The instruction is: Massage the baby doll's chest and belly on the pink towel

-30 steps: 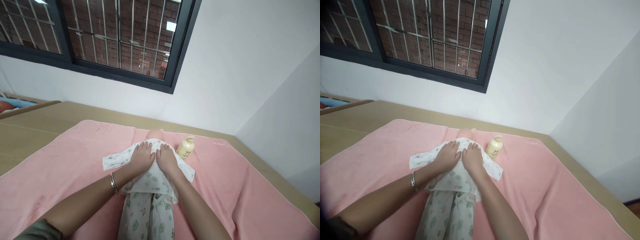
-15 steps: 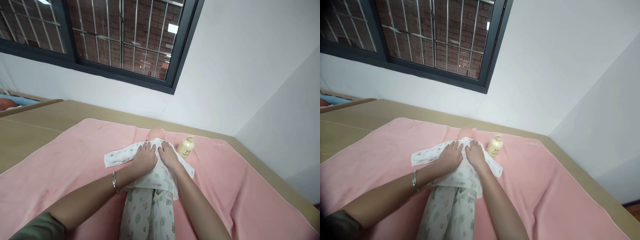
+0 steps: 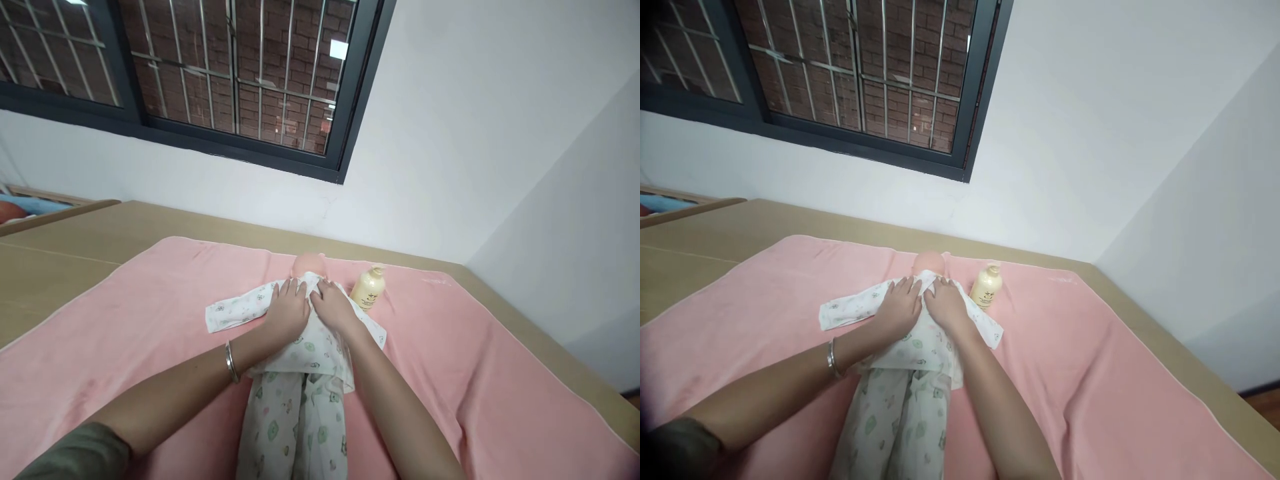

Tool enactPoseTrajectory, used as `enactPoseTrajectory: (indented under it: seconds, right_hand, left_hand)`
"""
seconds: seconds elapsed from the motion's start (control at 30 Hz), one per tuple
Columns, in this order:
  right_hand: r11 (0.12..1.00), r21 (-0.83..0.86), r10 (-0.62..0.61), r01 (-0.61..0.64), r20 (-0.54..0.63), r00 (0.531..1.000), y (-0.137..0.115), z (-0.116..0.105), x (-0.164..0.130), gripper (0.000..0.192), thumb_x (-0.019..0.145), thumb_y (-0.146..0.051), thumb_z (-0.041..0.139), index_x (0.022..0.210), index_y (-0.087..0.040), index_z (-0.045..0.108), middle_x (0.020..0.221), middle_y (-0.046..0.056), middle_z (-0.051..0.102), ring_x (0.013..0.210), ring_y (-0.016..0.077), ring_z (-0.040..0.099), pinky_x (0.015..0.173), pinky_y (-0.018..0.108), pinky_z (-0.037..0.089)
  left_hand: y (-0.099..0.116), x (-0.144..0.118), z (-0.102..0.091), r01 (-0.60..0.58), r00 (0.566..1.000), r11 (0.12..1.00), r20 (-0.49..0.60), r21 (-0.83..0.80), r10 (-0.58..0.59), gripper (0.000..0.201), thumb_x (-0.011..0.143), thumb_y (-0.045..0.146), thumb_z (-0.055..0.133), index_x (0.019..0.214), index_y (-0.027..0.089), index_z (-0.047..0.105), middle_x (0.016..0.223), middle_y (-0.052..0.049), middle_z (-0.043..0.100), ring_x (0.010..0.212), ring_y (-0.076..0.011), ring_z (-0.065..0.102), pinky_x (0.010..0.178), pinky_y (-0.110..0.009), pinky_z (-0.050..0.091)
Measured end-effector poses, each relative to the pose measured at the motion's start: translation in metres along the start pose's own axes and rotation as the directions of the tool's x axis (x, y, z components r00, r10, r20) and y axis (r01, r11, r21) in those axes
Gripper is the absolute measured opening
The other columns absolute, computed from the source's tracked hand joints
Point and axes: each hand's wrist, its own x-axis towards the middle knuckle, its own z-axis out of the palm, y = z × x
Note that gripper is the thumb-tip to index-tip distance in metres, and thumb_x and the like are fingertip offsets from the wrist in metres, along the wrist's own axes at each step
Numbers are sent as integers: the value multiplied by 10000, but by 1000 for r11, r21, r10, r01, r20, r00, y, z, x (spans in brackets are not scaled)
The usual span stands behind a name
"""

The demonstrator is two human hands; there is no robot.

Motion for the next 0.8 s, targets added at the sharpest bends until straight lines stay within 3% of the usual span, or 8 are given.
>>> enactPoseTrajectory:
  seconds: [0.13,0.33,0.5,0.8]
  right_hand:
    - [998,52,-31,31,7,999,12,-1,6,314,1035,-333,409,1164,-182,653,1211,91,709,1117,237,622,1018,358,381]
    - [983,-182,-15,7,-42,999,-12,17,-4,494,1049,-246,323,1446,-10,497,1454,240,549,1387,314,470,1164,419,285]
    - [979,-205,2,-7,-26,1000,-17,19,-5,504,1053,-233,311,1474,-15,480,1457,232,549,1389,309,474,1171,406,299]
    - [985,-171,6,-12,-40,999,-14,16,-5,445,1053,-200,341,1434,-70,531,1382,198,609,1317,276,529,1104,374,360]
  left_hand:
    - [-4,4,0,-55,998,998,-5,-31,55,501,971,218,374,1420,40,506,1490,-243,518,1405,-378,453,1157,-529,346]
    - [-26,30,-6,39,987,984,158,-173,-11,430,973,285,373,1276,75,593,1330,-203,638,1259,-332,576,1081,-472,422]
    - [-23,27,-1,73,994,983,93,-166,-58,483,984,317,369,1369,72,527,1401,-203,599,1329,-334,523,1135,-495,353]
    - [-16,23,-4,81,995,987,69,-135,-72,443,982,318,384,1333,100,543,1343,-181,635,1278,-327,552,1100,-496,362]
